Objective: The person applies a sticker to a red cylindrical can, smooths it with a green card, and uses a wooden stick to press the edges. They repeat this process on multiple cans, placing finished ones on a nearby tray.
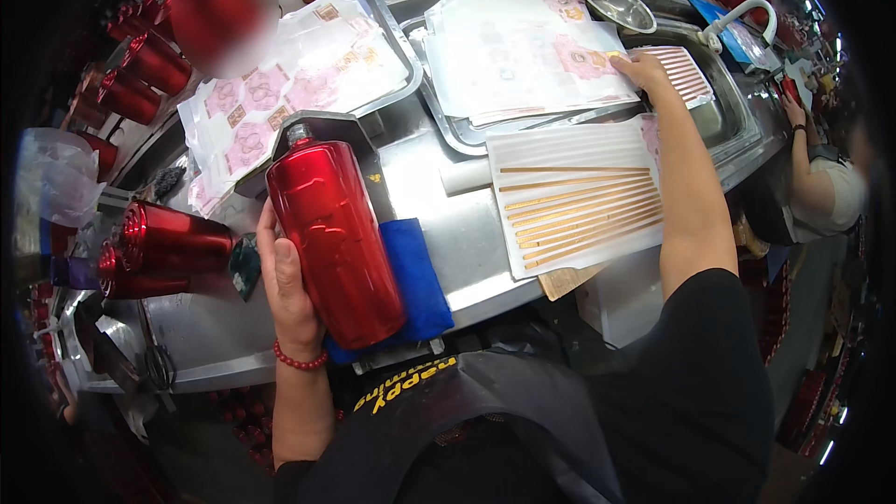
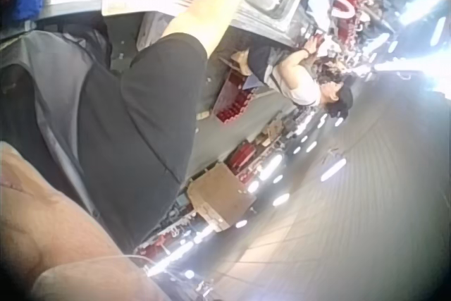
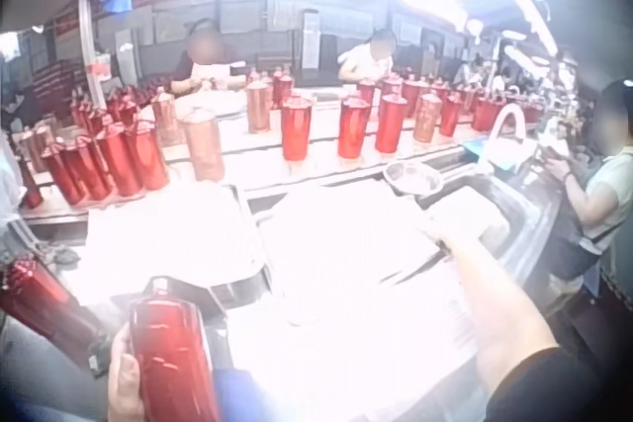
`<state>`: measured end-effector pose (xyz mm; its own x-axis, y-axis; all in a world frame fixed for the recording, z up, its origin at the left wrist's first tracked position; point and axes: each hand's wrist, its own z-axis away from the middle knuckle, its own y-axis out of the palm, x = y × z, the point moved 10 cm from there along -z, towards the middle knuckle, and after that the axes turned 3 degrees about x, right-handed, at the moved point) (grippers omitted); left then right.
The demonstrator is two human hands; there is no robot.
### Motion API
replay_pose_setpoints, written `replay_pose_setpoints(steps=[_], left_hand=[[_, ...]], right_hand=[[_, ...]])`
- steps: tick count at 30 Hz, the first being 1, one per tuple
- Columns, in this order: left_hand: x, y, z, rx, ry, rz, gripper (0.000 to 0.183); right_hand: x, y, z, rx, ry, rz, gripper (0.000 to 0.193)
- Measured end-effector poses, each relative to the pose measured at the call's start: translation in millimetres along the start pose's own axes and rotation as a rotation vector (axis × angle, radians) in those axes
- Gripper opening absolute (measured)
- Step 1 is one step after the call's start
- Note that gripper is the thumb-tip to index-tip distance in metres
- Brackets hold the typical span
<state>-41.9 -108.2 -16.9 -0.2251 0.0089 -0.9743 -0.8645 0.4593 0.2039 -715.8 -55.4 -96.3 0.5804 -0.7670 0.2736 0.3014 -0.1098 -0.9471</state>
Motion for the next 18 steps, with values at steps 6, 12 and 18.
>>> replay_pose_setpoints(steps=[6, 12, 18], left_hand=[[-3.9, -0.4, 1.4, -0.013, 0.016, -0.004, 0.07], [-5.0, 1.7, 0.2, -0.011, 0.022, -0.007, 0.072], [-8.1, 4.1, 0.1, 0.001, 0.031, -0.021, 0.074]], right_hand=[[-7.7, 7.9, -0.7, 0.018, 0.12, -0.403, 0.065], [-8.8, -34.5, -3.0, -0.372, 0.078, -0.093, 0.042], [66.8, -81.5, 73.5, -0.853, -0.359, 0.237, 0.021]])
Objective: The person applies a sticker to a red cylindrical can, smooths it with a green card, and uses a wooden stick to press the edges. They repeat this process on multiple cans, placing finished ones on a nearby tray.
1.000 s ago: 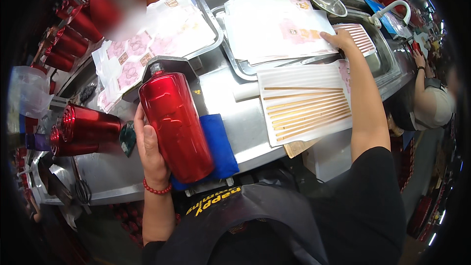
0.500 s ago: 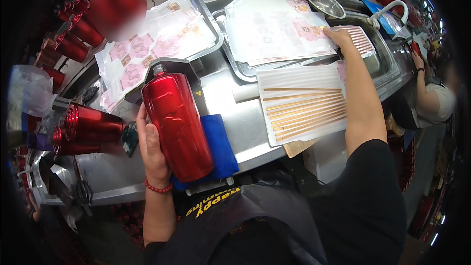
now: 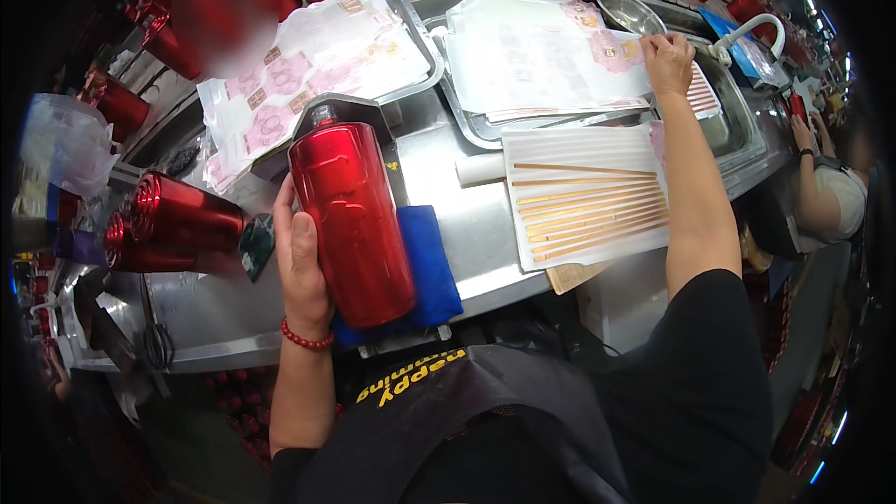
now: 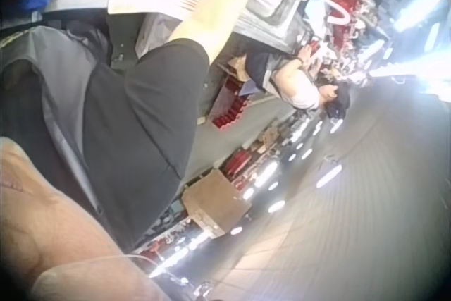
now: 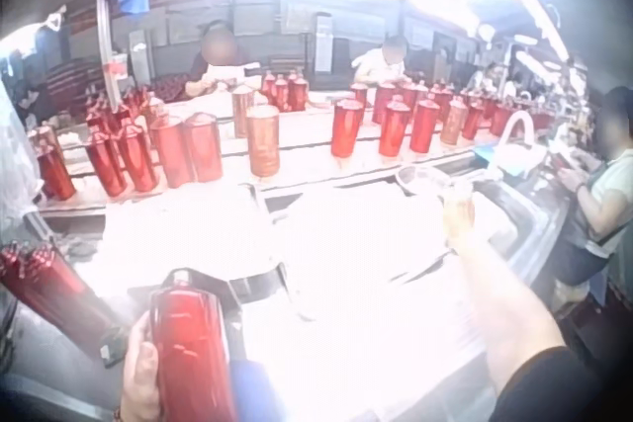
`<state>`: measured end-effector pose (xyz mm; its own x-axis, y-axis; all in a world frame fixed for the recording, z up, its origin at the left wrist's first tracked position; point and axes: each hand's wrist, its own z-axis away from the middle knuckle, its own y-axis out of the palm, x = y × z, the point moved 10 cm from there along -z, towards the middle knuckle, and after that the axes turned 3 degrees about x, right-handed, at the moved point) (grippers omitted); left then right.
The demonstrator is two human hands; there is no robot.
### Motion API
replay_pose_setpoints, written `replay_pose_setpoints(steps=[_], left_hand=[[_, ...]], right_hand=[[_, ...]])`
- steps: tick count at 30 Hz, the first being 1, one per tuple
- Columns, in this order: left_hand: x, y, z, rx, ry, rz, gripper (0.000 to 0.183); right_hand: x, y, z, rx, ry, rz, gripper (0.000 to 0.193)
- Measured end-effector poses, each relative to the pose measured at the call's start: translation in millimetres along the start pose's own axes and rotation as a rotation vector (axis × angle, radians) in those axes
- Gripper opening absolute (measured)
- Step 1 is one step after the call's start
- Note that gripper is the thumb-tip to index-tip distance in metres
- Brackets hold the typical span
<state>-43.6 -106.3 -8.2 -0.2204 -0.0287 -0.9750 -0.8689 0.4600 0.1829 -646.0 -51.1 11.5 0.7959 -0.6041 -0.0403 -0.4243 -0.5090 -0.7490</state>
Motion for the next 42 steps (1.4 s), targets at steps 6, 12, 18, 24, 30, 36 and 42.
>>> replay_pose_setpoints(steps=[6, 12, 18, 24, 30, 36, 42], left_hand=[[4.3, -2.2, 0.9, -0.014, -0.018, 0.033, 0.074], [-48.5, -20.8, 6.4, -0.19, 0.401, -0.545, 0.065], [-138.3, 112.1, -66.6, 0.237, 0.803, -0.961, 0.064], [-153.9, 140.8, -118.1, 0.142, 0.88, -0.788, 0.016], [-141.5, 112.3, -112.1, 0.384, 0.593, -0.566, 0.021], [-145.9, 58.1, -69.7, 0.208, 0.444, -0.23, 0.013], [-128.2, 32.2, -53.1, 0.185, 0.391, -0.13, 0.014]], right_hand=[[76.3, -83.0, -23.5, -0.203, -0.403, -0.135, 0.014], [165.8, -136.2, -37.7, 0.105, -0.681, -0.419, 0.011], [260.7, -263.8, -12.2, 0.262, -0.91, -0.879, 0.016], [286.9, -263.7, -16.5, 0.47, -0.866, -1.342, 0.016], [134.8, -80.1, -40.6, 0.417, -0.266, -0.208, 0.089], [-44.3, 79.9, 20.5, 0.802, 0.317, 0.011, 0.076], [-14.9, 27.7, -1.7, 0.298, -0.099, -0.218, 0.021]])
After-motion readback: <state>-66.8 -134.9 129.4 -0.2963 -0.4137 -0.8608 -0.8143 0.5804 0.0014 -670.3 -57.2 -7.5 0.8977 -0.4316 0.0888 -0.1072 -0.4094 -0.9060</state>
